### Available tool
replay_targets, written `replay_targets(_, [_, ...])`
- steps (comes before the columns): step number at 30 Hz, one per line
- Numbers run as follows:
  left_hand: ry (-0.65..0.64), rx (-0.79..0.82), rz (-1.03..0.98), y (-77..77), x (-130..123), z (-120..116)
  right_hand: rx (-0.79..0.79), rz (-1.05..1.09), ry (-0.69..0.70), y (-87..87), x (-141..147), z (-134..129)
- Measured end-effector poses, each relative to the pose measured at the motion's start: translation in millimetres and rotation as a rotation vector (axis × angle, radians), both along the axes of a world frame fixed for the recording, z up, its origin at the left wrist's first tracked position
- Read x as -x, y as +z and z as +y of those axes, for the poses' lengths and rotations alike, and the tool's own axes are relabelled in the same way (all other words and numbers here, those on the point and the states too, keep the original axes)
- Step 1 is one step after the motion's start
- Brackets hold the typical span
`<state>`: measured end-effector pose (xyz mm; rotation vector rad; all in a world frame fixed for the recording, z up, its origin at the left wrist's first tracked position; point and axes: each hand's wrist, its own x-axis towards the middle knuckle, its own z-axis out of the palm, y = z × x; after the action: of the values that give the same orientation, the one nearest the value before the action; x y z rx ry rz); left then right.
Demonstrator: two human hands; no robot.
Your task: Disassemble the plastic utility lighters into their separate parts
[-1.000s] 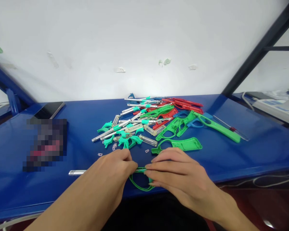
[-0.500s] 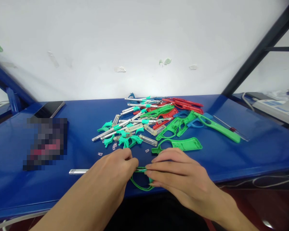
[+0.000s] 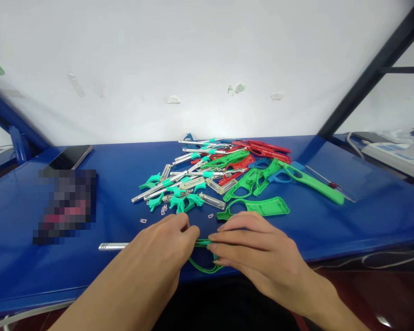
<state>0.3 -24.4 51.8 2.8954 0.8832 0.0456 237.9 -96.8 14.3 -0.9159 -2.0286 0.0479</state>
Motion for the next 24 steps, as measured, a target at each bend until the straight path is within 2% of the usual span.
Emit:
replay_targets(4, [0.017, -0.011, 0.160, 2.3, -4, 2, 0.030, 0.016, -0.006, 2.5, 0, 0])
replay_targets(8, [-0.046, -0.038, 0.253, 7.9, -11, 3, -0.009, 0.011, -0.018, 5.8, 2, 2])
replay_targets(10, [-0.063, -0.055, 0.160, 7.5, -12, 3, -0.017, 0.015, -0.035, 6.5, 2, 2])
replay_targets(14, [-0.008, -0.060, -0.053, 0.0, -8, 4, -0.014, 0.047, -0.047, 5.8, 3, 2])
replay_targets(24, [0.005, -0.055, -0.013, -2.0, -8, 3, -0.005, 0.049, -0.019, 4.0, 1, 3])
